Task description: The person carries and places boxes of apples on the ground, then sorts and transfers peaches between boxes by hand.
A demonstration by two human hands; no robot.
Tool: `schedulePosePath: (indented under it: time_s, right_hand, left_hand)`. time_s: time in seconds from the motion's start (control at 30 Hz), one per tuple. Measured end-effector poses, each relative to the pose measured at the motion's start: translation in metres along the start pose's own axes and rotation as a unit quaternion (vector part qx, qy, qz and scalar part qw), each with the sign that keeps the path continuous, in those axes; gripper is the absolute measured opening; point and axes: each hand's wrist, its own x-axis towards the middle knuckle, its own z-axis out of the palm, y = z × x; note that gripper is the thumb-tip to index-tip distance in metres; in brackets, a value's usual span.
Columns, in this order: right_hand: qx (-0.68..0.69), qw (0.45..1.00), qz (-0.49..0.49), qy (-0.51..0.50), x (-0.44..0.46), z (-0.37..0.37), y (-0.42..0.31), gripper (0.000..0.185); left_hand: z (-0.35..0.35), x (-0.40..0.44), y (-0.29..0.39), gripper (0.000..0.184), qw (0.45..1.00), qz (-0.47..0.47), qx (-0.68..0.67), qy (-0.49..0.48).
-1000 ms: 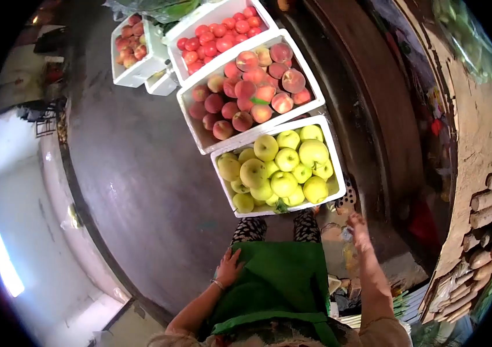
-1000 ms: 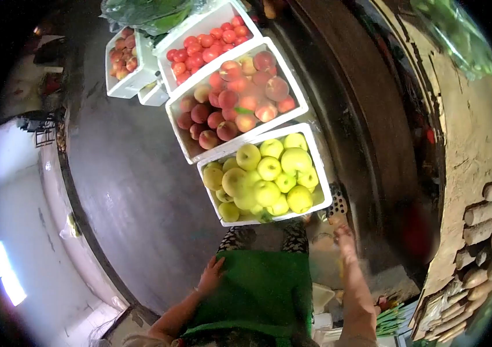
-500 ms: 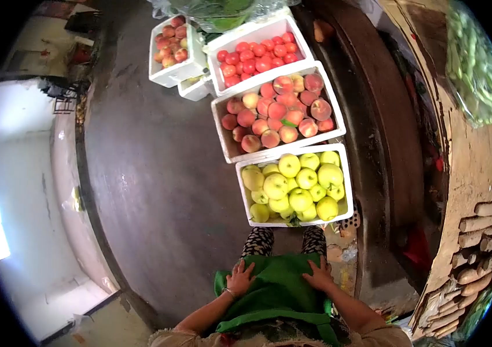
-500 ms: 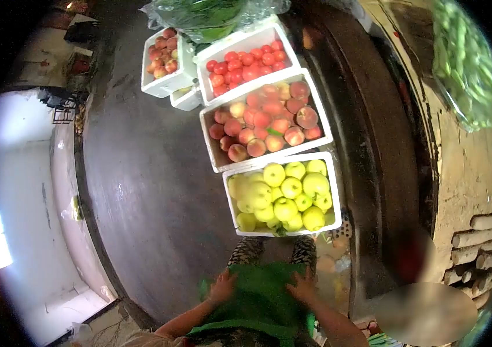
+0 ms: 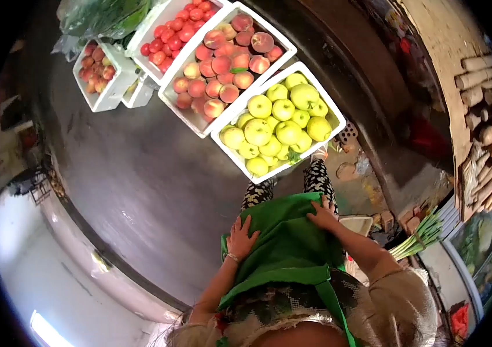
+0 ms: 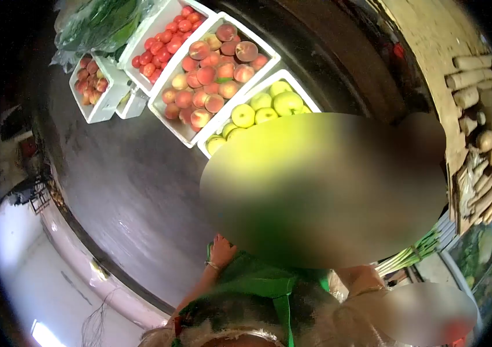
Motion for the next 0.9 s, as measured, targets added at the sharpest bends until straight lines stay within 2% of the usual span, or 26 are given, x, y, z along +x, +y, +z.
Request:
schedulePosePath:
  time_s: [0.07, 0.2, 0.27, 0.37, 0.4, 0.47, 0.6, 0.8, 0.87, 0.9]
  right_hand:
    - [-0.024, 0.999, 0.012, 0.022, -0.016, 0.019, -0.017, 0.073]
    - [0.046, 0.999, -0.022, 0.016, -0.032, 0.062, -0.015, 0.072]
    - [0.062, 0.996, -0.052, -0.022, -0.045, 0.084, -0.015, 0.067]
    - [-0.002, 0.998, -0.065, -0.007, -0.057, 0.118, -0.013, 0.062]
    - [0.009, 0.998, -0.065, -0.013, -0.062, 0.12, -0.011, 0.062]
    - [0.058, 0.997, -0.048, -0.015, -0.064, 0.116, -0.005, 0.058]
    - [0.109, 0.991, -0.07, -0.016, -0.07, 0.127, 0.019, 0.06]
    - [0.133, 0.987, -0.088, 0.003, -0.065, 0.147, 0.045, 0.063]
    - [0.142, 0.985, -0.094, 0.012, -0.061, 0.153, 0.052, 0.063]
    - [0.149, 0.984, -0.097, 0.019, -0.059, 0.157, 0.053, 0.063]
  left_hand:
    - [0.011, 0.005, -0.035, 0.067, 0.999, 0.042, 0.005, -0.026]
    - [0.017, 0.002, -0.048, 0.064, 0.995, 0.078, 0.053, -0.032]
    - [0.013, 0.0, -0.032, 0.063, 0.995, 0.029, 0.07, -0.065]
    - [0.022, -0.003, -0.028, 0.063, 0.993, 0.017, 0.092, -0.074]
    - [0.042, -0.001, -0.047, 0.063, 0.991, 0.014, 0.102, -0.08]
    - [0.087, 0.02, -0.094, 0.064, 0.975, 0.147, 0.162, 0.037]
    - [0.093, 0.02, -0.085, 0.066, 0.97, 0.172, 0.166, 0.04]
    - [0.104, 0.021, -0.071, 0.069, 0.942, 0.195, 0.257, 0.096]
    - [0.097, 0.018, -0.053, 0.069, 0.961, 0.14, 0.236, 0.04]
    - [0.096, 0.017, -0.048, 0.069, 0.96, 0.136, 0.239, 0.046]
